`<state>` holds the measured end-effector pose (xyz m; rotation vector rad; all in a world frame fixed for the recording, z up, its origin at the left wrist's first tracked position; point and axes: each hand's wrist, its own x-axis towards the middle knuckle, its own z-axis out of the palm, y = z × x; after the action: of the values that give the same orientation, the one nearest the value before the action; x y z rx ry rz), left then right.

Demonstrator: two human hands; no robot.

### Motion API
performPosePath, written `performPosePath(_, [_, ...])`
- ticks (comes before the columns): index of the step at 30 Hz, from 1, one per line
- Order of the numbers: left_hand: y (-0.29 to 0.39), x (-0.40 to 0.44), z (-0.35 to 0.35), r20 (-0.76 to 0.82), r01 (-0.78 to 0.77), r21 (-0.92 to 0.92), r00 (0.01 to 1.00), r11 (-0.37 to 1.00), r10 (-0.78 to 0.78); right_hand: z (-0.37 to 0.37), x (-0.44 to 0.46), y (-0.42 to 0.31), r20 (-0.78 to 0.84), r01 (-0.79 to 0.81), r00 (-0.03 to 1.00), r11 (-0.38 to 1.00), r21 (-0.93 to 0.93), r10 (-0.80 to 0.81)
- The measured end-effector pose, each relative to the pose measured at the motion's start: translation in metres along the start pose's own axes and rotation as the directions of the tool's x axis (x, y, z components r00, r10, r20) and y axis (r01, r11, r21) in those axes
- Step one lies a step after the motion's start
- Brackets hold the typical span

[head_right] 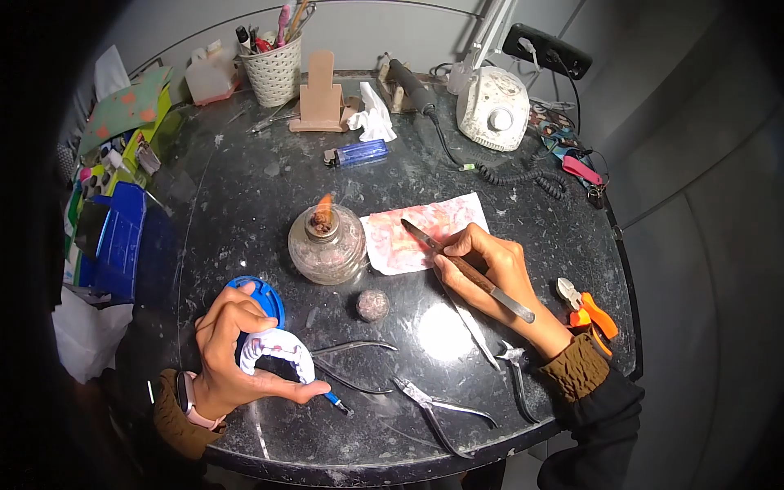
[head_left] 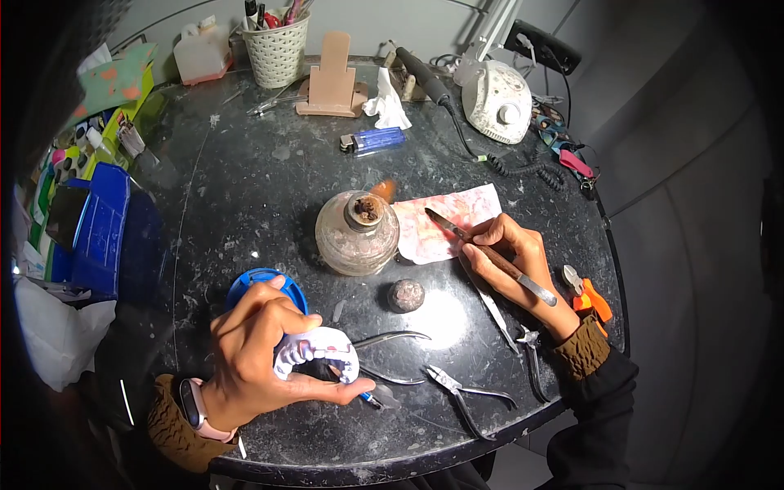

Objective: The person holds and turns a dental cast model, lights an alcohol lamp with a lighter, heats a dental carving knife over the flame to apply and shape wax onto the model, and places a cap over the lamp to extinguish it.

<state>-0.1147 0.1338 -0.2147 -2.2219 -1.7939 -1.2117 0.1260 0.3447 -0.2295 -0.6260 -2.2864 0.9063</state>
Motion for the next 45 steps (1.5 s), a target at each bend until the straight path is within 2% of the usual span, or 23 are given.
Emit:
performPosePath(3, [0.000, 0.000, 0.001, -0.013, -0.007, -0.002, 1.000, 1.000, 0.007, 0.000, 0.000, 0.001, 0.004, 0.012, 1.000, 1.000, -0.022, -0.012])
performPosePath(6, [0.001, 0.000, 0.000, -0.011, -0.009, -0.002, 1.000, 1.000, 0.009, 0.000, 0.000, 0.000, 0.014, -0.058, 0.998, 0.998, 0.011, 0.058])
performPosePath(12, [0.003, 0.002, -0.001, -0.006, -0.004, 0.000, 1.000, 1.000, 0.004, 0.001, 0.000, 0.004, 0.007, -0.089, 0.996, 0.990, 0.112, 0.088])
performPosePath(18, [0.003, 0.004, -0.002, -0.027, -0.027, 0.023, 0.999, 0.999, 0.027, 0.001, 0.001, 0.001, 0.028, -0.189, 0.981, 0.902, 0.389, 0.193])
performPosePath(21, [0.004, 0.004, -0.002, -0.024, -0.027, 0.035, 0.999, 0.999, 0.028, -0.002, 0.002, 0.002, 0.040, -0.209, 0.977, 0.902, 0.378, 0.210])
performPosePath(25, [0.005, 0.004, -0.003, -0.027, -0.013, 0.029, 1.000, 1.000, 0.014, -0.002, 0.000, 0.004, 0.067, -0.216, 0.976, 0.938, 0.271, 0.206])
performPosePath(37, [0.005, 0.004, -0.003, -0.021, -0.018, 0.024, 1.000, 1.000, 0.019, -0.006, 0.001, -0.004, 0.118, -0.276, 0.961, 0.884, 0.378, 0.249])
performPosePath(42, [0.003, 0.003, -0.001, -0.042, -0.018, -0.009, 0.999, 1.000, 0.018, -0.010, 0.006, -0.008, -0.025, -0.156, 0.981, 0.849, 0.505, 0.195])
performPosePath(45, [0.003, 0.003, -0.001, -0.051, -0.017, -0.025, 0.999, 1.000, 0.016, -0.012, 0.012, -0.026, -0.101, -0.117, 0.971, 0.799, 0.590, 0.217])
